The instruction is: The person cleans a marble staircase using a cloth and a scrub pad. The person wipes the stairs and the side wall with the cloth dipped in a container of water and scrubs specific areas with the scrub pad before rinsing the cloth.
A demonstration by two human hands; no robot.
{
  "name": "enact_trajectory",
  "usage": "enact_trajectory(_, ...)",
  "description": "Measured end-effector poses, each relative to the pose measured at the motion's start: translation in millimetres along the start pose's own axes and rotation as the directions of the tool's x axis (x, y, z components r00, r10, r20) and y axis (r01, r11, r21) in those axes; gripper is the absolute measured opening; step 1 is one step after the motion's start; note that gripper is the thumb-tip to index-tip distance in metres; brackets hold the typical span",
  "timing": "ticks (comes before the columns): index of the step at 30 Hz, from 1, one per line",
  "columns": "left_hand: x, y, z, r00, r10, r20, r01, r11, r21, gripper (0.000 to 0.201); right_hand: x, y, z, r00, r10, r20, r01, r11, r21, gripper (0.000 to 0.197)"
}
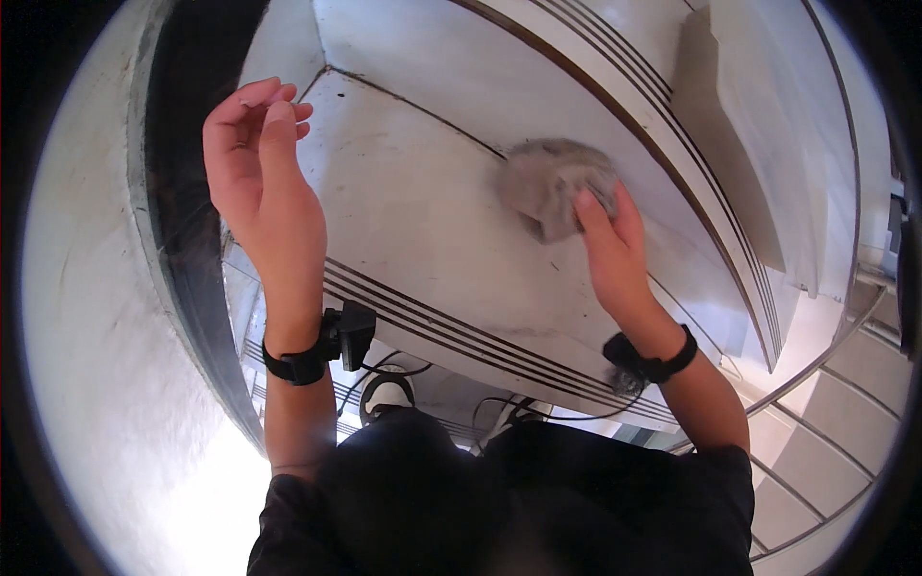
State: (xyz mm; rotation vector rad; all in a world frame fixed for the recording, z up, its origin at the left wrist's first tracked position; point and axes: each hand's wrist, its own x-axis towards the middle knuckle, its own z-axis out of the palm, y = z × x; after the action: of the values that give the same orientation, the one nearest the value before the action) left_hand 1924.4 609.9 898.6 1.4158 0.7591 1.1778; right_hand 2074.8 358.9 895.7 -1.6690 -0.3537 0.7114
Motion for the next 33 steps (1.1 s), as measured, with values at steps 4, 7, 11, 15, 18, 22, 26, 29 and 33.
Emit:
enact_trajectory(4, 1.7, 2.1, -4.7, 1.000, -0.006, -0.017, 0.006, 1.000, -0.027, 0.020, 49.7, -17.0, 75.8, 0.976, -0.156, 0.152, 0.156, 0.988, 0.013, 0.035)
enact_trajectory(7, 4.6, 8.8, -10.3, 0.999, -0.007, -0.046, 0.006, 0.999, -0.041, 0.020, 86.0, -9.2, 129.7, 0.948, -0.293, 0.121, 0.293, 0.956, 0.021, 0.033)
enact_trajectory(11, 3.8, 2.9, -13.0, 1.000, -0.006, -0.025, 0.005, 0.999, -0.040, 0.020, 110.4, -18.7, 183.9, 0.928, -0.371, 0.035, 0.371, 0.928, -0.016, 0.031)
enact_trajectory(15, 2.2, 5.2, -6.1, 1.000, -0.009, -0.003, 0.009, 0.999, -0.043, 0.020, 122.5, -20.9, 225.6, 0.903, -0.422, -0.076, 0.406, 0.899, -0.167, 0.029)
enact_trajectory(18, 2.3, 8.9, -6.1, 1.000, 0.003, 0.003, -0.003, 1.000, -0.016, 0.020, 119.7, -24.3, 214.1, 0.914, -0.404, -0.040, 0.397, 0.911, -0.109, 0.030)
enact_trajectory(22, 2.2, 5.6, -3.9, 0.998, 0.061, 0.035, -0.062, 0.998, 0.020, 0.021, 94.0, -45.8, 180.8, 0.934, -0.279, 0.223, 0.275, 0.960, 0.047, 0.028)
enact_trajectory(26, 0.0, 21.7, 14.3, 0.978, -0.024, 0.207, 0.004, 0.995, 0.095, 0.039, 53.2, -51.9, 132.5, 0.924, -0.321, 0.210, 0.270, 0.933, 0.237, 0.031)
enact_trajectory(29, 5.6, 37.6, 31.7, 0.807, 0.136, 0.574, -0.225, 0.970, 0.088, 0.052, 14.0, -78.5, 76.6, 0.935, -0.195, 0.296, 0.110, 0.954, 0.280, 0.044)
enact_trajectory(33, -10.3, 65.0, 83.4, 0.533, 0.273, 0.801, -0.522, 0.851, 0.057, 0.068, -33.9, -121.2, 23.9, 0.983, -0.078, 0.167, 0.026, 0.956, 0.293, 0.044)
